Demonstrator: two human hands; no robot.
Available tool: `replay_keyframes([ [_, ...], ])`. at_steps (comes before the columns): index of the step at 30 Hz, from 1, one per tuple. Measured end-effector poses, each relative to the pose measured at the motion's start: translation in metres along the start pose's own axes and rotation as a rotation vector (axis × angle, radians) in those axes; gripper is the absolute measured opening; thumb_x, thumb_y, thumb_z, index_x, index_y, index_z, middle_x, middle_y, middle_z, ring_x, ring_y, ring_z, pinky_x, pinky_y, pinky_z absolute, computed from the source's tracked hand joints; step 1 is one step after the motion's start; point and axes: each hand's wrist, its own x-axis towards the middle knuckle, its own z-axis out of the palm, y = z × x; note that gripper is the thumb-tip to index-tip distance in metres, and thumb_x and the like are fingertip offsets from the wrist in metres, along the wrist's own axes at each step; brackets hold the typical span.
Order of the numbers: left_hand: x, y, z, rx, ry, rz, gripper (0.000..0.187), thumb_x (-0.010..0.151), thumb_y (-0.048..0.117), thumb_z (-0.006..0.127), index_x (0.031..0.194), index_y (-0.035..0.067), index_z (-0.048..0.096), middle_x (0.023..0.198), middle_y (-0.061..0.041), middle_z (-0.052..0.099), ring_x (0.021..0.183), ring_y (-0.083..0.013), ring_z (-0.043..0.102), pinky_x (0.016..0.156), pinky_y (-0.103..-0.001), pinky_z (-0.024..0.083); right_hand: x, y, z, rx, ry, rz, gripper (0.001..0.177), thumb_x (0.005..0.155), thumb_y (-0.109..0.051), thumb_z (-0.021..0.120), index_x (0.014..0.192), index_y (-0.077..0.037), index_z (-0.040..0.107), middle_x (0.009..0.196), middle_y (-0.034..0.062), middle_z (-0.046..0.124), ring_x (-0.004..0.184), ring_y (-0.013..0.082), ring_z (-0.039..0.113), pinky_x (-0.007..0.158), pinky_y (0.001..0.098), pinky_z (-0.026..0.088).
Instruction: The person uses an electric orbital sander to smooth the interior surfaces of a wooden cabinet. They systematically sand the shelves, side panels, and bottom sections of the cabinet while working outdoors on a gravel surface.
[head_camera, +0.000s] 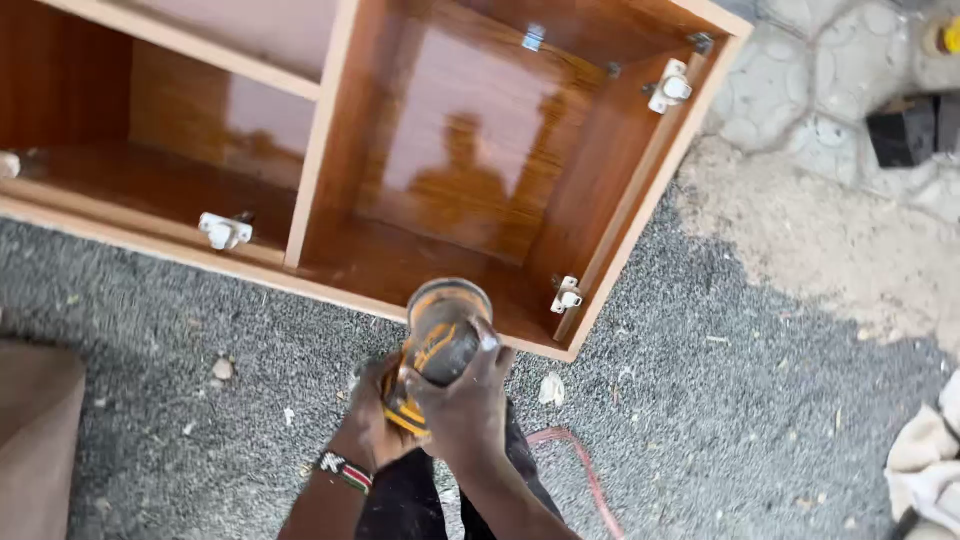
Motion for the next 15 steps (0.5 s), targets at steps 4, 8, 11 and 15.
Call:
replay_keyframes([
  [4,0.013,-0.052,0.042,0.054,-0.178,-0.082,0.062,0.101,0.054,0.073,0.141,0.007,0.083,0.131,-0.018,0.089,0.113,-0.0390,0.083,0.100,-0.056,0.064,0.006,0.089,-0.021,0.164,0.084,0.041,0.113,0.073,-0.024,0.110,0.169,-0.027,0.050,0.161,0.0099,0.049,0.143,0.0302,0.072,0.109,0.0488,0.079],
  [8,0.088,-0.122,0.045,0.140,-0.143,-0.111,0.049,0.107,0.072,0.067,0.099,0.024,0.075,0.083,-0.006,0.077,0.062,-0.0266,0.069,0.054,-0.047,0.051,0.030,0.155,-0.052,0.212,0.461,-0.130,0.103,0.065,-0.028,0.113,0.151,-0.011,0.060,0.136,0.0130,0.066,0.121,0.0275,0.067,0.100,0.0433,0.060],
  [11,0.067,-0.112,0.053,0.263,-0.050,-0.208,0.059,0.110,0.076,0.060,0.106,0.022,0.082,0.094,-0.012,0.085,0.074,-0.0351,0.076,0.063,-0.056,0.056,0.013,0.125,-0.056,0.242,0.428,0.078,0.107,0.068,-0.024,0.108,0.160,-0.014,0.053,0.139,0.0124,0.064,0.119,0.0274,0.068,0.096,0.0454,0.064],
  [15,0.027,-0.057,0.023,0.111,-0.132,-0.118,0.038,0.101,0.048,0.076,0.099,0.010,0.080,0.082,-0.011,0.083,0.061,-0.0286,0.075,0.052,-0.040,0.053,-0.006,0.088,-0.011,0.364,0.319,0.104,0.104,0.060,-0.009,0.114,0.149,-0.015,0.061,0.138,0.0128,0.065,0.113,0.0295,0.080,0.084,0.0410,0.077],
])
